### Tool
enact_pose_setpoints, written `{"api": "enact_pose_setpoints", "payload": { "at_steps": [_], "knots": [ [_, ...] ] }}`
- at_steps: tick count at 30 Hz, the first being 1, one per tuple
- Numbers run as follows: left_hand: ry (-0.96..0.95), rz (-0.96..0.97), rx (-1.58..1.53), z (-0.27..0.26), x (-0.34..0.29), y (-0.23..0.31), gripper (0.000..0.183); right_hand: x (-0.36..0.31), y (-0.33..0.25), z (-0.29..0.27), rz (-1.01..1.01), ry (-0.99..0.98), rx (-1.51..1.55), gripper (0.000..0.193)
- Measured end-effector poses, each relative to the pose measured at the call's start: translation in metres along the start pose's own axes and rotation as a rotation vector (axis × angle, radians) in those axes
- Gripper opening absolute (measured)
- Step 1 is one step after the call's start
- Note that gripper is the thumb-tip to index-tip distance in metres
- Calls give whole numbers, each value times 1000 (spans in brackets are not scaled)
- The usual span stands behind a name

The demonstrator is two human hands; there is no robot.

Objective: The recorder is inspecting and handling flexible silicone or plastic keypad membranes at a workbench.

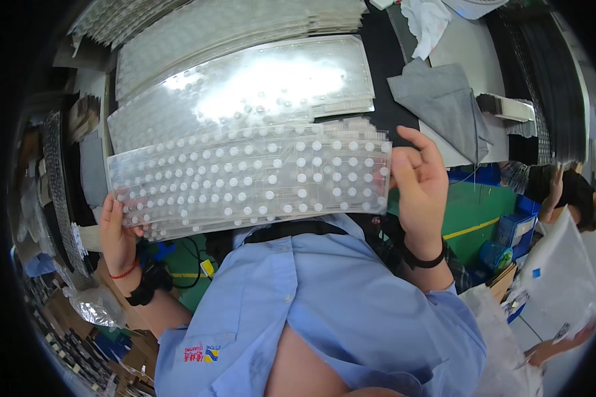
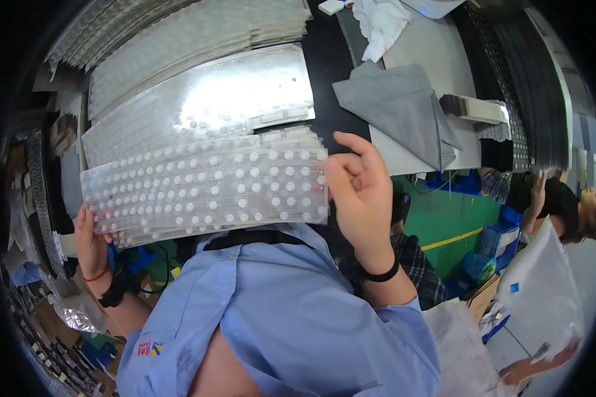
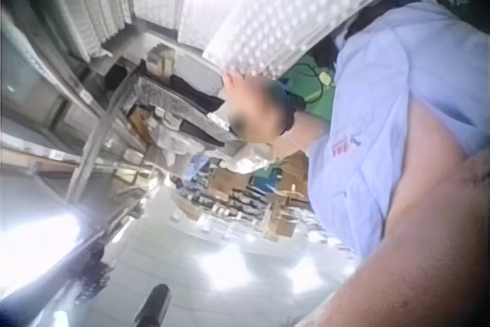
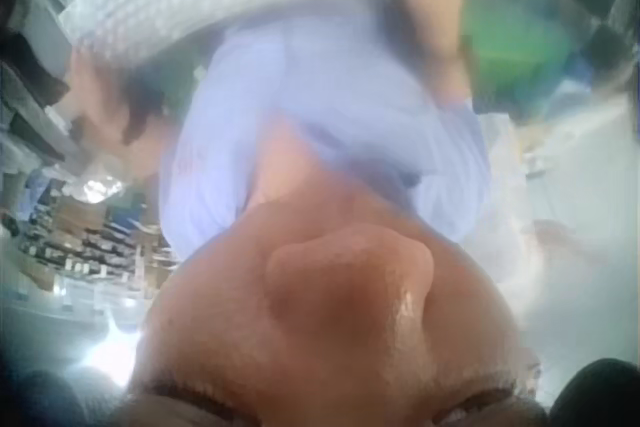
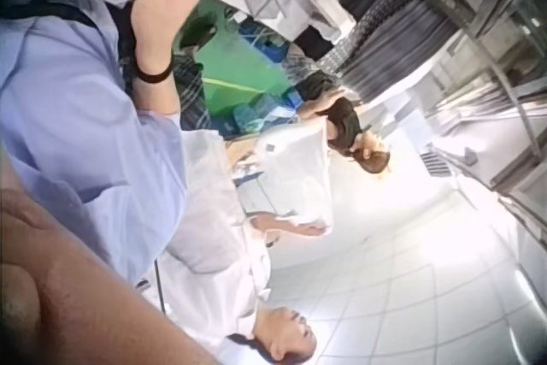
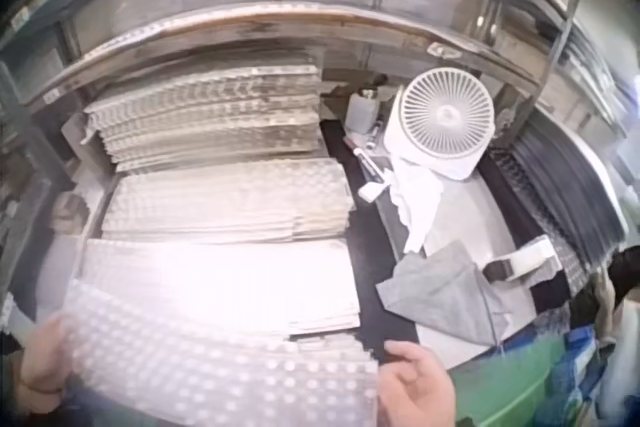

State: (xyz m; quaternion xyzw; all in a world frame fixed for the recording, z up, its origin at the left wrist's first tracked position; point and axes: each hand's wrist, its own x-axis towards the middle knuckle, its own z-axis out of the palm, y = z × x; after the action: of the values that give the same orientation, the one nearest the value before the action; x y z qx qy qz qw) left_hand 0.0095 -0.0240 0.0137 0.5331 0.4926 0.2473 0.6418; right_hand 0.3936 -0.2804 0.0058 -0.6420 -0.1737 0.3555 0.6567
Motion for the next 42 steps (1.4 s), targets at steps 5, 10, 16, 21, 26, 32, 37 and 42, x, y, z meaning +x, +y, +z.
{"api": "enact_pose_setpoints", "payload": {
  "at_steps": [5, 10, 16, 21, 26, 32, 37, 42],
  "knots": [
    [-4, 16, 7, -6, -2, 0, 32, 6, -4, 4, -7, 4, 34, 35],
    [13, 29, 5, -6, 7, -8, 33, 7, -2, 4, -101, -25, -1, 42],
    [-9, 39, 24, -12, 5, -7, 31, 8, -3, 4, -105, -37, -13, 47],
    [-30, 37, 10, -13, 8, -8, 29, 9, -4, 1, -53, -54, 39, 51],
    [-42, 47, -3, -13, 5, -4, 29, 11, -9, 2, 7, -60, 78, 54],
    [-41, 60, -15, -14, 6, -9, 30, 13, -7, 1, 46, -37, 130, 55],
    [-14, 66, -20, -21, 3, -11, 32, 14, -9, -1, 70, -47, 142, 53],
    [11, 76, -52, -16, 0, -7, 34, 14, -11, 1, 46, -57, 159, 52]
  ]
}}
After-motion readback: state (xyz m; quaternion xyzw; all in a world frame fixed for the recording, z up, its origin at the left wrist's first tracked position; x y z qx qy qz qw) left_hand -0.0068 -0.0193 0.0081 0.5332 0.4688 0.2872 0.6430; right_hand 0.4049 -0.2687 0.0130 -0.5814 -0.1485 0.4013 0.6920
